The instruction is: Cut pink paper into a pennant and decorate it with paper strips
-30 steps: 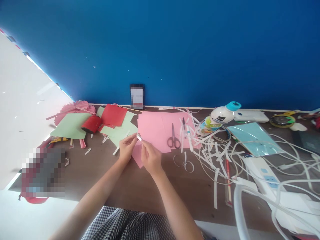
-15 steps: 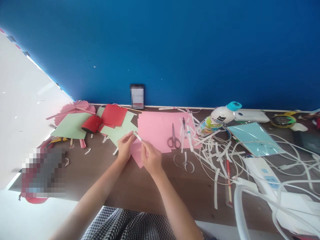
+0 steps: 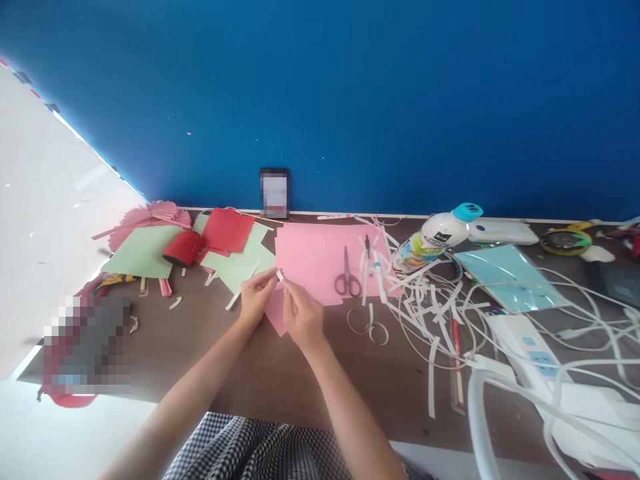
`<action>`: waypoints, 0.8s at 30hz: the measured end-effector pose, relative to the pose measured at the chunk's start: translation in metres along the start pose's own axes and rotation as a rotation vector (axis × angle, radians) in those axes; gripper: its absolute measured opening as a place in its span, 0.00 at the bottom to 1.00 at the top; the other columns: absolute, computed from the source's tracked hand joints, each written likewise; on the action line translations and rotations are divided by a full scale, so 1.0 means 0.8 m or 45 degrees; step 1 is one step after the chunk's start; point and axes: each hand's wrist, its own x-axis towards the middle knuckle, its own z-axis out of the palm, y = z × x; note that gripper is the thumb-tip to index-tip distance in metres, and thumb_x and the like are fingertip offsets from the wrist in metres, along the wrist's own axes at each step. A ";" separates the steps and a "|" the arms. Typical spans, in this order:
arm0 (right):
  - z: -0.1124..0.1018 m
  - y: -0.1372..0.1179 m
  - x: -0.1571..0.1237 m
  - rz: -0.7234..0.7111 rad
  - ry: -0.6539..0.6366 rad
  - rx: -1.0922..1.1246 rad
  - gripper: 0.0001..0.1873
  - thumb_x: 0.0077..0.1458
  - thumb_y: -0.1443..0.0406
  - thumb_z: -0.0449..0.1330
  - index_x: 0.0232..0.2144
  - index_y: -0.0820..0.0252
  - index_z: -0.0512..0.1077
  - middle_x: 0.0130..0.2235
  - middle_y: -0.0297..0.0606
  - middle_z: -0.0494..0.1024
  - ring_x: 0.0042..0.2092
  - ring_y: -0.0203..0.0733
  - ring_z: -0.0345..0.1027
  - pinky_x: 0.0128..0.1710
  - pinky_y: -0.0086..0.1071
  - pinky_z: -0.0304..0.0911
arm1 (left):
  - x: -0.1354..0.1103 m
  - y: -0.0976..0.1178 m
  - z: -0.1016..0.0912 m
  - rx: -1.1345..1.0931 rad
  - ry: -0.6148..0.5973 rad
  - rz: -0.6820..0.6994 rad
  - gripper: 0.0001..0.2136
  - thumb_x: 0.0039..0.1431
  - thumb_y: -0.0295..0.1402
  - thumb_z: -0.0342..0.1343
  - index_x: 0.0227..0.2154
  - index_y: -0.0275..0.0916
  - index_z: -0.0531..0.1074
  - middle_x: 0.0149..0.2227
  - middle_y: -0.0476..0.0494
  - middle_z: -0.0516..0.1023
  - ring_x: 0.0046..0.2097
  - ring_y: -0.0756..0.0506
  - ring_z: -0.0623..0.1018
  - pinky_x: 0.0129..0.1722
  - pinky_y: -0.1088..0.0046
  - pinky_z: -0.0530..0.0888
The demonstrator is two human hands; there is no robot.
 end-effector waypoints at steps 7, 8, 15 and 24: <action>0.002 0.002 -0.002 0.011 -0.007 -0.015 0.16 0.53 0.73 0.53 0.44 0.58 0.69 0.37 0.39 0.78 0.35 0.38 0.73 0.36 0.29 0.70 | 0.001 0.002 -0.002 -0.028 0.019 0.019 0.11 0.48 0.32 0.57 0.36 0.37 0.75 0.40 0.40 0.77 0.44 0.42 0.75 0.48 0.62 0.70; 0.002 0.002 -0.002 0.013 -0.014 -0.013 0.16 0.53 0.72 0.53 0.44 0.58 0.69 0.36 0.39 0.78 0.35 0.38 0.73 0.36 0.29 0.70 | 0.002 0.004 -0.002 -0.045 0.025 0.019 0.12 0.48 0.32 0.58 0.36 0.36 0.75 0.40 0.40 0.77 0.44 0.42 0.75 0.48 0.62 0.70; 0.004 0.001 -0.004 0.044 -0.059 -0.018 0.14 0.53 0.72 0.53 0.42 0.59 0.70 0.34 0.39 0.79 0.35 0.38 0.73 0.37 0.29 0.69 | 0.005 0.008 0.000 -0.173 0.091 -0.011 0.12 0.46 0.33 0.60 0.35 0.37 0.76 0.38 0.41 0.78 0.43 0.42 0.76 0.47 0.62 0.70; 0.005 0.001 -0.006 0.066 -0.089 -0.026 0.13 0.54 0.71 0.52 0.42 0.60 0.70 0.34 0.39 0.79 0.35 0.38 0.74 0.37 0.29 0.69 | 0.007 0.005 0.000 -0.381 0.149 -0.125 0.13 0.44 0.36 0.60 0.33 0.35 0.76 0.36 0.40 0.79 0.41 0.41 0.77 0.45 0.61 0.72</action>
